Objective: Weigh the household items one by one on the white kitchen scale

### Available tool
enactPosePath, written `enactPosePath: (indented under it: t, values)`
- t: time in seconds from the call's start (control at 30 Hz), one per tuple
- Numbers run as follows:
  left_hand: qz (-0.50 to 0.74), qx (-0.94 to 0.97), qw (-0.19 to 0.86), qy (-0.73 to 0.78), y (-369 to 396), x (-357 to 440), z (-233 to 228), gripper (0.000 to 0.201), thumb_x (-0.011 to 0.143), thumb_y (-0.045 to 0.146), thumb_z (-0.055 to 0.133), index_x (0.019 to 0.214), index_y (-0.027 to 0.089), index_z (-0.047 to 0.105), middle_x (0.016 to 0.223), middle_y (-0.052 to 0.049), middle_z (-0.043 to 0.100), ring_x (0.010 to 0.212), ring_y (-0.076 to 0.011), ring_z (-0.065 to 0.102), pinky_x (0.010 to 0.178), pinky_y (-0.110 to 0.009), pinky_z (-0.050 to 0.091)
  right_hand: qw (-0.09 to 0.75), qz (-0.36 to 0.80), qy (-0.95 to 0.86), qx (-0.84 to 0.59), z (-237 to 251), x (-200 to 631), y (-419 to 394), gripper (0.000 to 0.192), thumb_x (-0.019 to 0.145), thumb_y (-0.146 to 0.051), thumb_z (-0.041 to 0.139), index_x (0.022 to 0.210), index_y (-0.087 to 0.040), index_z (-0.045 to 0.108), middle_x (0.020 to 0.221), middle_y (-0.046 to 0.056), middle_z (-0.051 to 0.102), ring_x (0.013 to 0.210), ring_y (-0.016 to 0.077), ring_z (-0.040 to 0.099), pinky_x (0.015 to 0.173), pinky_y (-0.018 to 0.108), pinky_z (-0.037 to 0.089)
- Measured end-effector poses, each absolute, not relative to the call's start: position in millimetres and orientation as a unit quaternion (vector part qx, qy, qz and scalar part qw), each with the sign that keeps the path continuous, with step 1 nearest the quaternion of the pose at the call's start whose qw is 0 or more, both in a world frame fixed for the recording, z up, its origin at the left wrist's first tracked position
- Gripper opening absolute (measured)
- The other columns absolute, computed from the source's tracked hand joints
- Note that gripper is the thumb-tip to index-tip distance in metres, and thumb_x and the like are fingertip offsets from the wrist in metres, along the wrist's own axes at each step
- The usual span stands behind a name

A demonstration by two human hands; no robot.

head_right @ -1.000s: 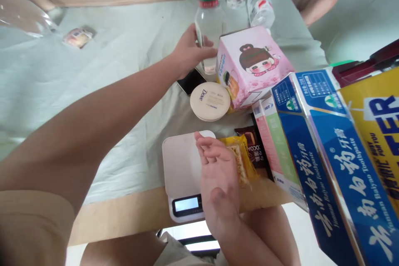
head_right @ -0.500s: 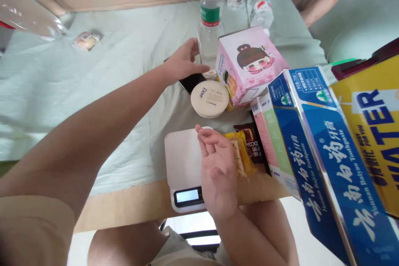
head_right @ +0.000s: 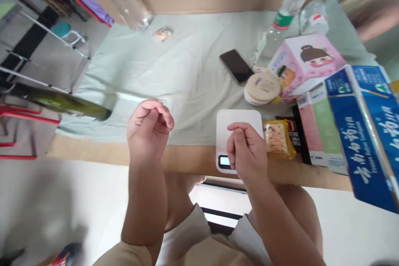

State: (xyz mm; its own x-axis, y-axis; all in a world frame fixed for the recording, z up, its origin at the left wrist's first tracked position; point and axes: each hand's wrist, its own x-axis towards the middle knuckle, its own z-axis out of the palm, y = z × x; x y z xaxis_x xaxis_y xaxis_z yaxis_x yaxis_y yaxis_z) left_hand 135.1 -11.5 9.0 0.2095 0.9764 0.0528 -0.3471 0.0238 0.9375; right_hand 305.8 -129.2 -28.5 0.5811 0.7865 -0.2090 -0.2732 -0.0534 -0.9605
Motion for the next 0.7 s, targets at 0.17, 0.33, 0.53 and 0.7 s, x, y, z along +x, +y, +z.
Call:
enactPosePath:
  t: [0.17,0.33,0.53,0.7]
  values:
    - [0.658,0.367,0.555,0.353,-2,58,-4,0.019,0.056,0.004,0.059,0.054,0.022,0.054,0.054,0.001,0.046,0.044,-0.0082,0.037,0.044,-0.025,0.028,0.581,0.424,-0.296,-0.629,-20,255,-116,0.058,0.09,-0.069,0.065,0.065,-0.022,0.044,0.04,-0.008,0.041,0.031,0.0054,0.036,0.031,0.017,0.027]
    - [0.753,0.175,0.472,0.424,25,5,-25,0.013,0.077,0.015,0.052,0.066,0.022,0.052,0.058,0.002,0.043,0.051,-0.0096,0.039,0.05,-0.023,0.034,0.422,0.445,-0.54,-0.577,-10,173,-43,0.012,0.093,-0.032,0.063,0.097,-0.023,0.069,0.086,-0.001,0.076,0.065,0.0085,0.071,0.058,0.02,0.057]
    - [0.765,0.022,0.461,0.45,47,-37,-53,0.027,0.09,0.046,0.042,0.095,0.025,0.059,0.105,-0.006,0.065,0.097,-0.016,0.065,0.083,-0.026,0.054,0.391,0.434,-0.658,-0.475,-51,72,87,0.049,0.077,-0.017,0.075,0.125,-0.024,0.065,0.139,0.004,0.072,0.124,0.0215,0.074,0.101,0.04,0.066]
    - [0.744,0.058,0.491,0.45,56,-52,-69,0.039,0.095,0.052,0.033,0.112,0.029,0.059,0.137,-0.008,0.06,0.134,-0.0212,0.061,0.102,-0.029,0.056,0.37,0.444,-0.685,-0.444,-75,22,158,0.05,0.079,-0.046,0.056,0.112,-0.009,0.063,0.141,0.001,0.07,0.137,0.0207,0.064,0.104,0.028,0.054]
